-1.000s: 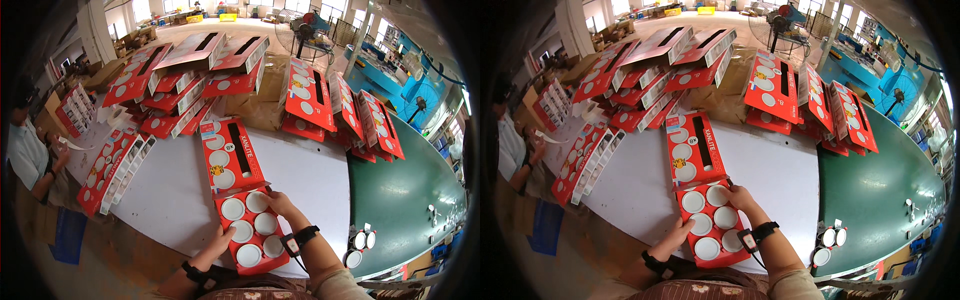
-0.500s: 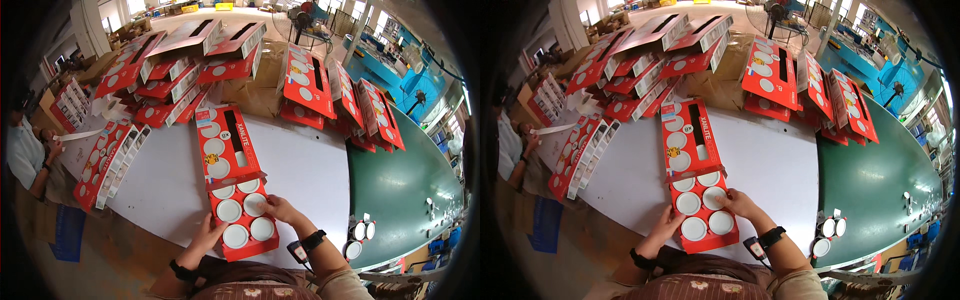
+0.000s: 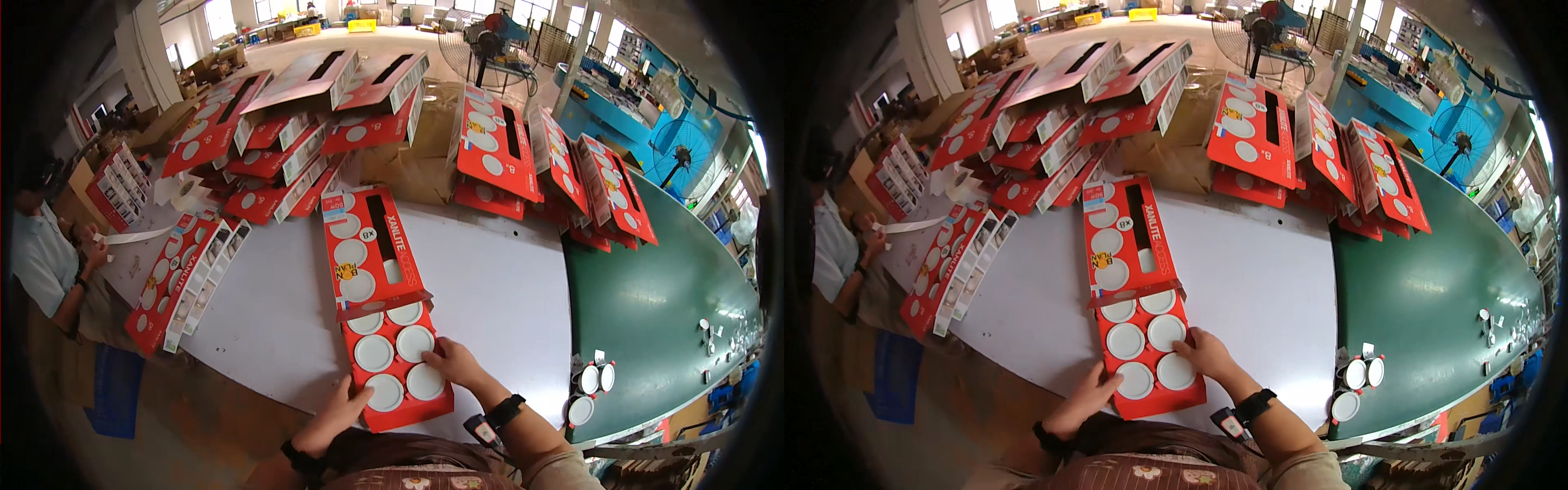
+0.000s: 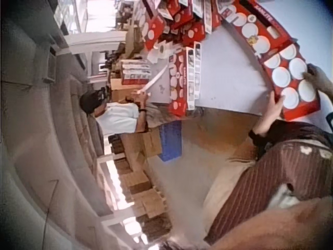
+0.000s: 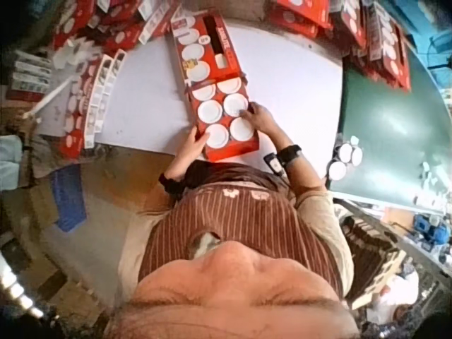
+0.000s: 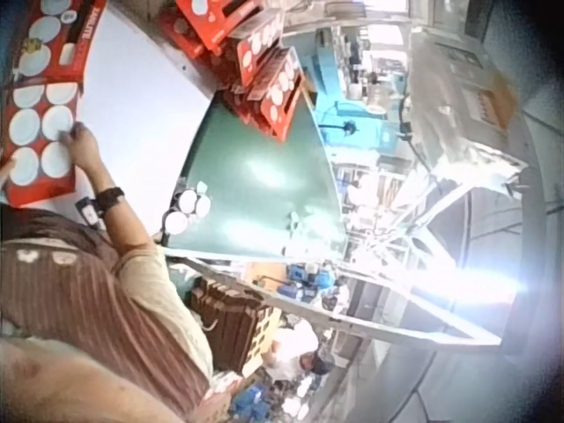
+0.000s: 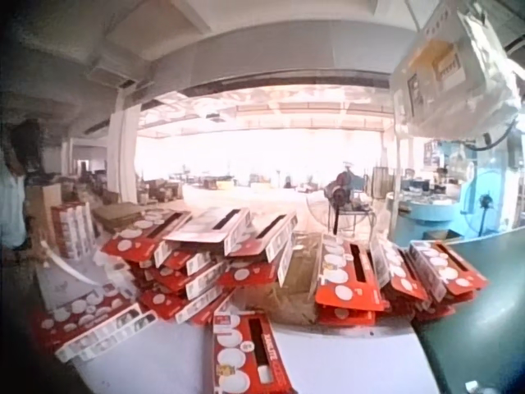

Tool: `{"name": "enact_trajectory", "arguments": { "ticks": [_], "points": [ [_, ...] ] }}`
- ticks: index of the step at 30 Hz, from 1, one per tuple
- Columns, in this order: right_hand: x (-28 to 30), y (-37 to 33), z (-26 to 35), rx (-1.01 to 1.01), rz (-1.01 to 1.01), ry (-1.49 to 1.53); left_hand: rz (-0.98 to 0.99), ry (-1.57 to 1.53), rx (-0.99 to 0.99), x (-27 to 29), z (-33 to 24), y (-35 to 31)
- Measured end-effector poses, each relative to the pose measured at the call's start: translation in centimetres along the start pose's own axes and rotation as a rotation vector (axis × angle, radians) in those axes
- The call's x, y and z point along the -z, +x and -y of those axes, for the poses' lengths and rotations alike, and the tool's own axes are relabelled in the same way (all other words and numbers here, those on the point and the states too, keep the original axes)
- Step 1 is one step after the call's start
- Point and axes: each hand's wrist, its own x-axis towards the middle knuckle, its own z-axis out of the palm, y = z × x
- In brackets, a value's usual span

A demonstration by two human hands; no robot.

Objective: Assembling and filling cardboard lightbulb boxes on a factory production line.

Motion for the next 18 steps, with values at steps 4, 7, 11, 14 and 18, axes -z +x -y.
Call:
{"name": "enact_trajectory", "arguments": {
  "ticks": [4,7,11,14,18],
  "points": [
    [-0.9,0.9,0.1,0.007,0.015,0.000,-0.062,-0.160,-0.149,-0.8,0.8,0.0],
    [-1.2,2.3,0.4,0.021,-0.005,-0.023,-0.103,-0.381,-0.097,-0.9,0.3,0.8],
    [-1.6,4.0,0.6,0.042,-0.046,0.039,0.010,-0.696,0.000,-0.2,-0.3,0.2],
    [-2.0,4.8,0.8,0.032,-0.062,0.120,0.014,-0.838,-0.031,0.2,-0.2,0.5],
    [-1.2,5.1,0.9,-0.048,-0.100,0.262,-0.002,-0.910,-0.113,0.8,1.0,1.9]
  ]
}}
